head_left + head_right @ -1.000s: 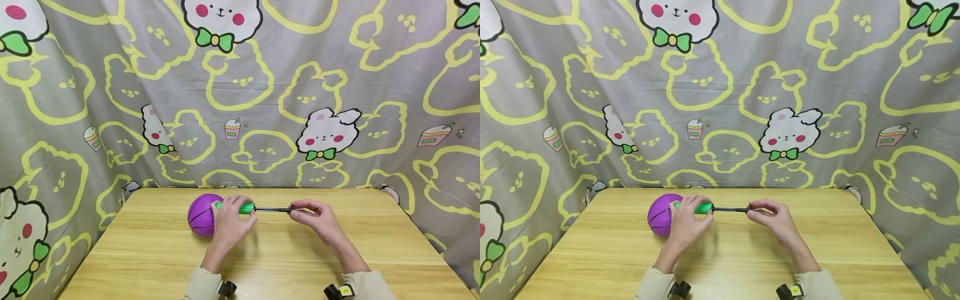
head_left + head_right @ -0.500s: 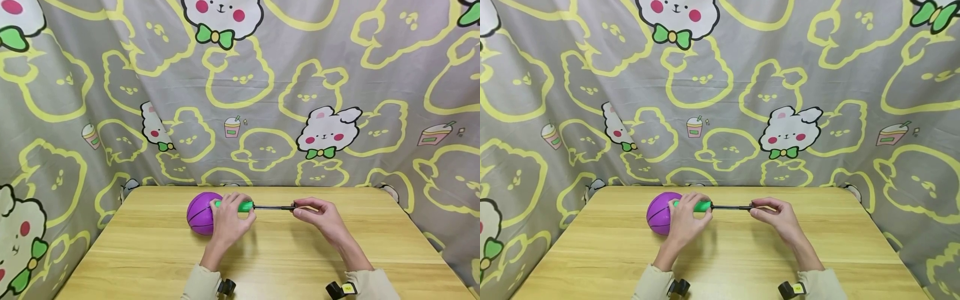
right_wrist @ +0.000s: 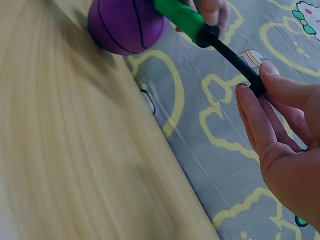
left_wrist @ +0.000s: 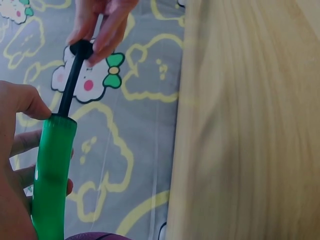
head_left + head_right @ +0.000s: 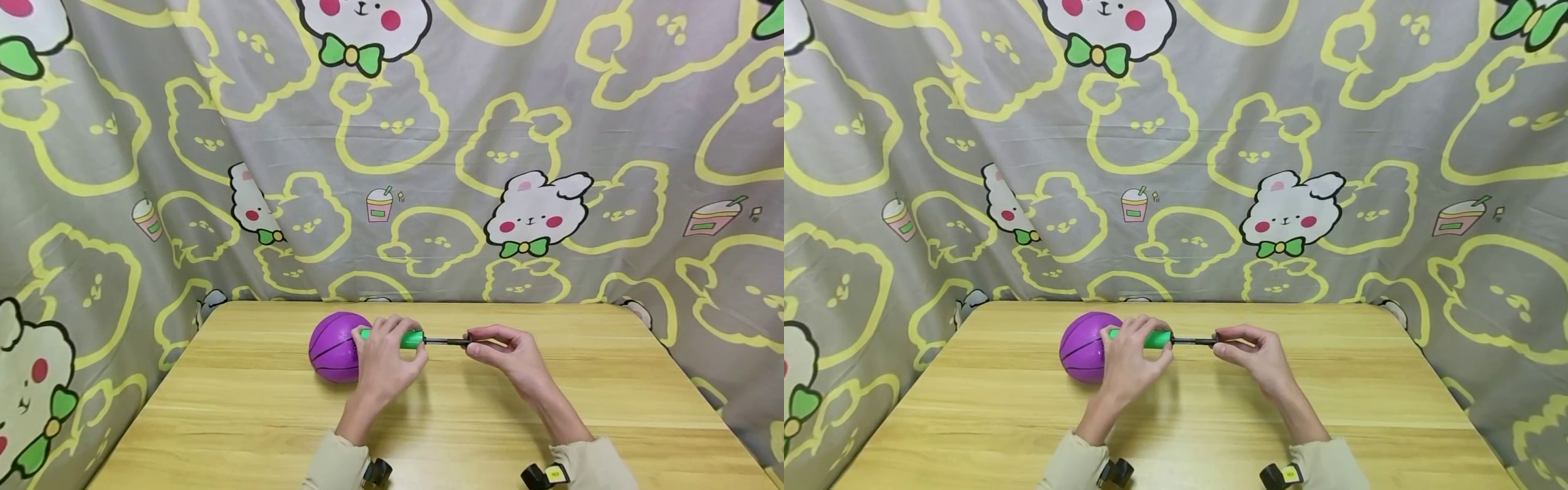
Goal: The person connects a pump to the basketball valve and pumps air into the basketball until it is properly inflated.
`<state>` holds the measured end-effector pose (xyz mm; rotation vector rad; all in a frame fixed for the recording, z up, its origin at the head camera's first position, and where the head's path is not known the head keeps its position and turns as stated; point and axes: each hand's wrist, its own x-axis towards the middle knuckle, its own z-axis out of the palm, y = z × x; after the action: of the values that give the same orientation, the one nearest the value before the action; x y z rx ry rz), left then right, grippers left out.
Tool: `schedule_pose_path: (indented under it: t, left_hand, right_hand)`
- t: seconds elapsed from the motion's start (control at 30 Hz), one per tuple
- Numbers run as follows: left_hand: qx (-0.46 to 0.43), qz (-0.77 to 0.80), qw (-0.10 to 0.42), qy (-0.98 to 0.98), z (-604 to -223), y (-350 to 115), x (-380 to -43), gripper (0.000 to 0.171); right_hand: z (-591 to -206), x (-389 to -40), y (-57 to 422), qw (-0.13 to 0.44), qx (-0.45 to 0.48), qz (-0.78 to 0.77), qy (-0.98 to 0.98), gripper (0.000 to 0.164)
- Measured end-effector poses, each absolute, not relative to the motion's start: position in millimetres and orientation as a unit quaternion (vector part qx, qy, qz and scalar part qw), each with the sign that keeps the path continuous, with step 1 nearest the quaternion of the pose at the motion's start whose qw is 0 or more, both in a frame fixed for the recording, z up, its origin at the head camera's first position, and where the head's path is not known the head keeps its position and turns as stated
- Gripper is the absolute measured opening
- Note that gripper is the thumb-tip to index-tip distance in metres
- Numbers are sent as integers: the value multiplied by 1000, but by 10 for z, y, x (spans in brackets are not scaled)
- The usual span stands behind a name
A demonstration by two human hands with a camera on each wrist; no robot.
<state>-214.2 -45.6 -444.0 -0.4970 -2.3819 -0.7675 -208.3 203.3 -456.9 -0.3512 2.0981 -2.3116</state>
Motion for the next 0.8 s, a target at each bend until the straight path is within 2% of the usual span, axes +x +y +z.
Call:
schedule_pose_path:
  t: [0.53,0.8]
  left_hand:
    - [-194,-270,299,-895,-4503,-318,-2088,20]
    - [-204,-275,295,-892,-4464,-342,-2095,19]
  right_hand:
    - [-4629,-2030,1683,-6,-107,-741,663,37]
    - [-4554,-2031,1749,4,-104,-713,693,40]
